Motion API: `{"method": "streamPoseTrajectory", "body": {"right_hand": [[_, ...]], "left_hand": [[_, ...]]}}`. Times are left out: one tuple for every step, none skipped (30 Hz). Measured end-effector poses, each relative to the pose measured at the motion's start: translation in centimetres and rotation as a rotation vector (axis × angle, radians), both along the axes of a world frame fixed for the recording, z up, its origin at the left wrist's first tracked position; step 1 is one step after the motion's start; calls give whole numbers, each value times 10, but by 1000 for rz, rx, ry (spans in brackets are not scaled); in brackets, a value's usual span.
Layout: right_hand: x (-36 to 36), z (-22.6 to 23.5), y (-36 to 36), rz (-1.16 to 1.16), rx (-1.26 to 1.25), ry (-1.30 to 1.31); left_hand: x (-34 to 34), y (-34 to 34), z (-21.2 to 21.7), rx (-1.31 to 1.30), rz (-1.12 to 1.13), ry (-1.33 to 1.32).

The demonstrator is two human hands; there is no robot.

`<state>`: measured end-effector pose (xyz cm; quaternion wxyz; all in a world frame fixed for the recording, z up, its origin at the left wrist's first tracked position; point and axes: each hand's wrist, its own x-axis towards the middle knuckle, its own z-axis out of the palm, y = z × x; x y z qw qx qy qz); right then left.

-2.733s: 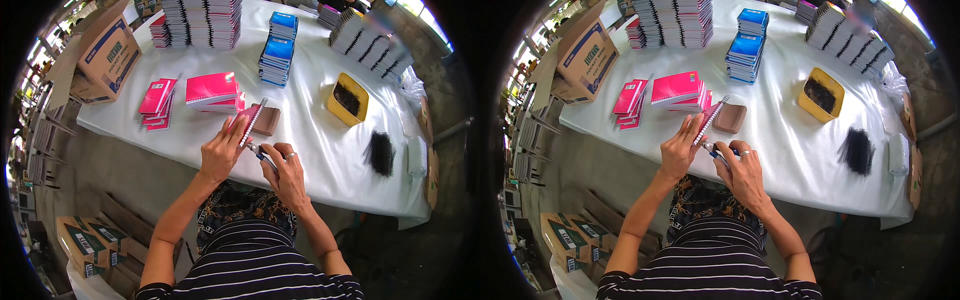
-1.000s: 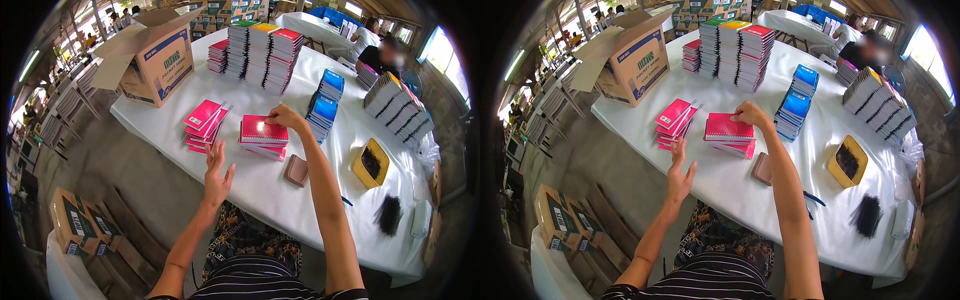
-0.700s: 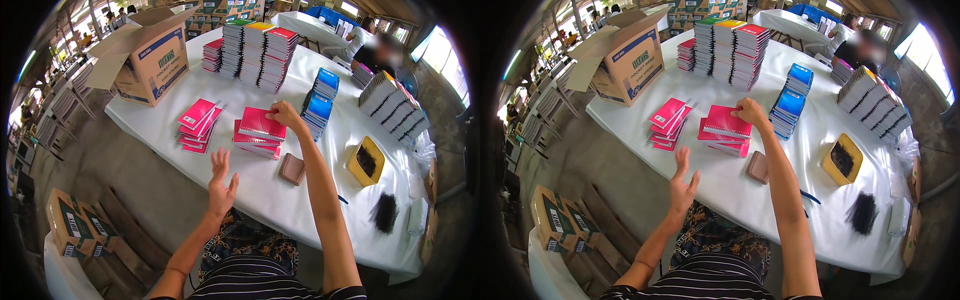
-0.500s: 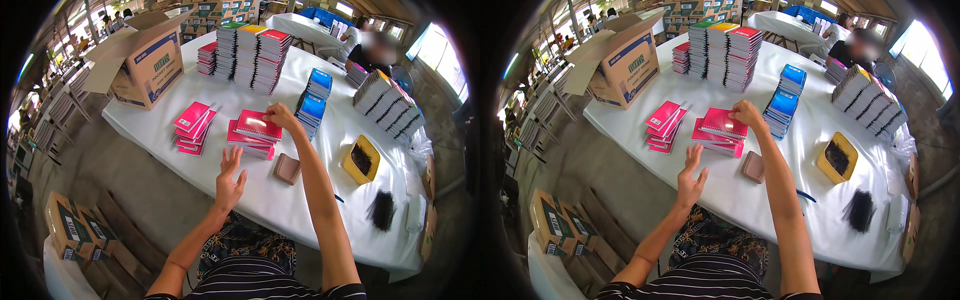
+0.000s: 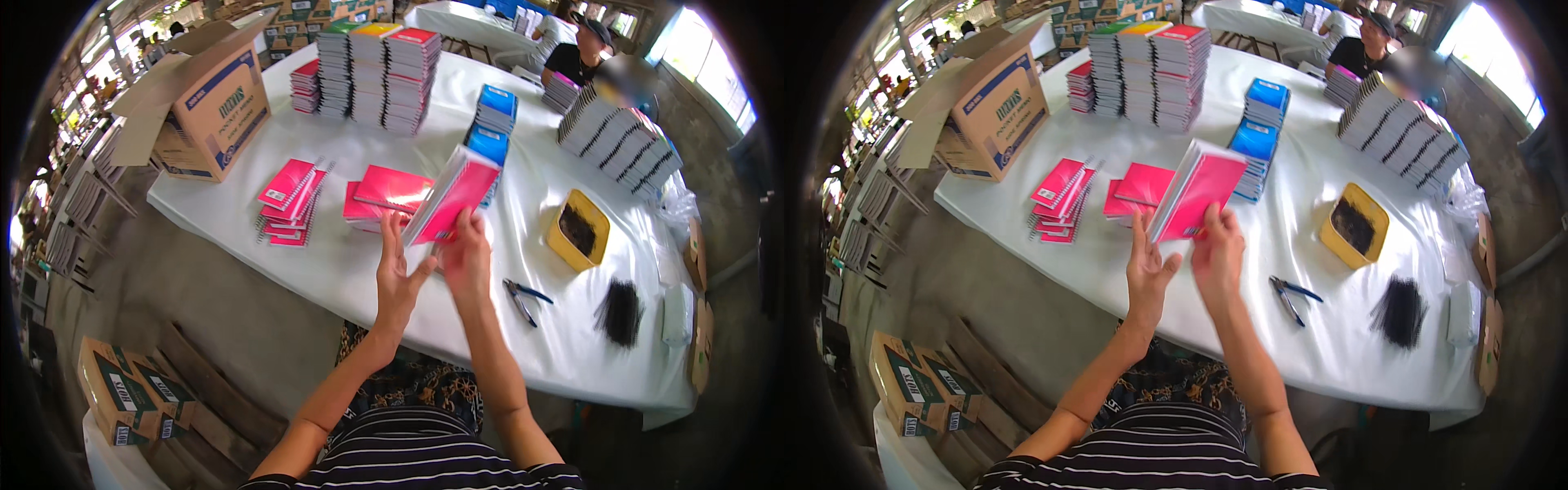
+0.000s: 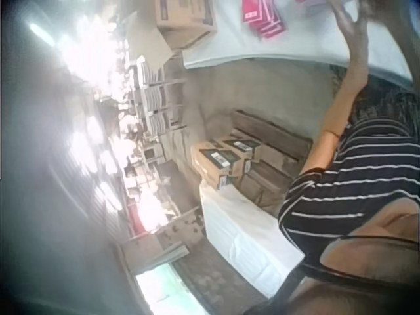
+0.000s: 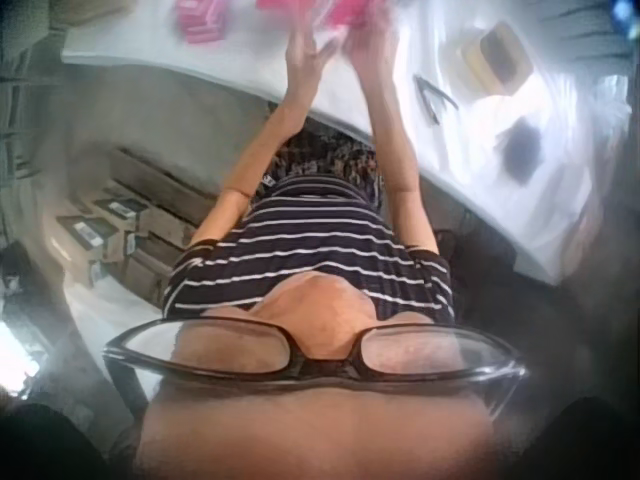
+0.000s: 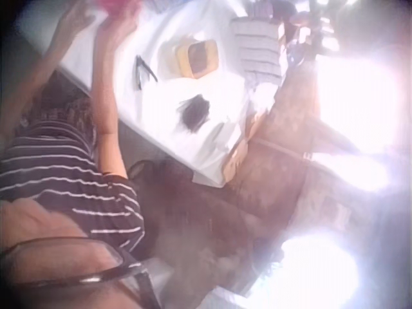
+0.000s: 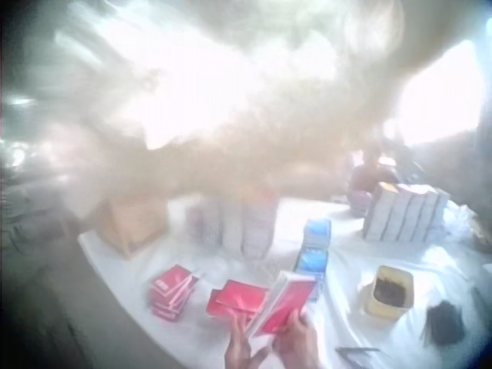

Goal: The person assembles spiral notebooks by threading metal coils through the prepunched holes of paper stacks and pink covers. They use pliers to crimp the coil ends and place the finished notebooks in a stack on the table.

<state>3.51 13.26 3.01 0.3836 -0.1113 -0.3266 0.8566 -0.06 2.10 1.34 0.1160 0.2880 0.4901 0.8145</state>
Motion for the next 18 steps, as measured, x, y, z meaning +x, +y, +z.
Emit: {"method": "streamPoseTrajectory", "body": {"right_hand": [[12,-11,-18,5,-86,36],[24,-12,-34,-14,-166,8],[35,-12,-47,-31,-244,-15],[51,-36,-39,-71,-163,-56],[73,-54,-24,-71,108,-254],[91,-57,-17,-192,344,-353],[105,-54,-10,-304,592,-450],[115,-50,-4,-369,714,-500],[127,-49,4,-282,784,-511],[127,-55,5,-156,842,-528],[127,-62,6,-27,897,-540],[116,-64,-3,133,733,-437],[110,-69,-15,200,603,-547],[103,-76,-21,120,674,-554],[99,-78,-26,49,747,-562],[98,-78,-28,72,748,-597],[97,-77,-28,95,747,-632],[98,-76,-27,121,747,-672]], "left_hand": [[3,3,-4,104,-96,-77],[6,-2,-4,77,-171,-146],[5,-8,-7,15,-216,-81],[3,-11,-9,-44,-278,-9],[-1,-15,-11,-100,-341,63],[-7,-27,-10,-164,-419,49],[-17,-38,-11,-225,-489,57],[-27,-49,-13,-286,-557,64],[-35,-54,-14,-341,-639,73],[-43,-55,-19,-456,-670,109],[-45,-54,-35,-452,-676,132],[-50,-52,-56,-445,-678,160],[-48,-46,-57,-431,-691,193],[-43,-47,-59,-492,-617,250],[-38,-49,-62,-446,-561,234],[-33,-51,-65,-401,-504,217],[-31,-52,-68,-356,-447,200],[-25,-51,-58,-384,-280,372]]}}
